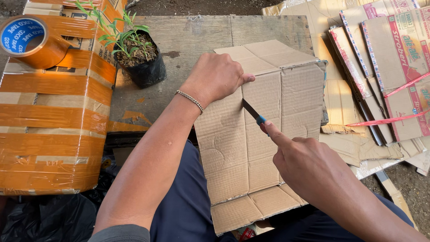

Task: The person uses a utility knife to cut a cardboard box into flat pieces on a wooden table. After cutting, they place the knife down and wrap a small potted plant in a plastic bag.

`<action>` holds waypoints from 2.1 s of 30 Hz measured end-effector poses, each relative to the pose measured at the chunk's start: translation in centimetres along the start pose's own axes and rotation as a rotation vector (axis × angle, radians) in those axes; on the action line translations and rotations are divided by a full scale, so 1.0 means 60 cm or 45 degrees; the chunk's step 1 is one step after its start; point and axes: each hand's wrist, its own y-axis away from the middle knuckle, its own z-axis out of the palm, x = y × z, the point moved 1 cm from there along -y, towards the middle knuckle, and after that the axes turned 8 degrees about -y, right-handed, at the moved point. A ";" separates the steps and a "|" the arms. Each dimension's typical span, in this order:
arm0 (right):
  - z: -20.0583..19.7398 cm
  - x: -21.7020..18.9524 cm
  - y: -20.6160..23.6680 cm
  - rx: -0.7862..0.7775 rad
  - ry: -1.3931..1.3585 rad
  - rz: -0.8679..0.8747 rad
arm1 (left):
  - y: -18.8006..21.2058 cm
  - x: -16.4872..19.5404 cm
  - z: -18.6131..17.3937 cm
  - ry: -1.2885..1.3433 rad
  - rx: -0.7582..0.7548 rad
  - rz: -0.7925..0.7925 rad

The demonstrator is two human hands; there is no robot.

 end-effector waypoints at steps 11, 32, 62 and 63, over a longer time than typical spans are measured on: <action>0.001 0.022 0.010 0.132 -0.221 -0.066 | 0.001 0.011 -0.015 0.130 -0.038 -0.126; -0.026 0.040 0.031 0.142 -0.245 -0.043 | -0.009 0.007 -0.024 0.810 -0.318 -0.036; -0.059 -0.003 -0.040 -0.107 0.030 0.196 | -0.076 0.010 0.004 0.489 -0.175 -0.135; -0.064 -0.010 -0.046 -0.061 0.037 0.164 | -0.079 0.002 0.009 0.519 -0.184 -0.123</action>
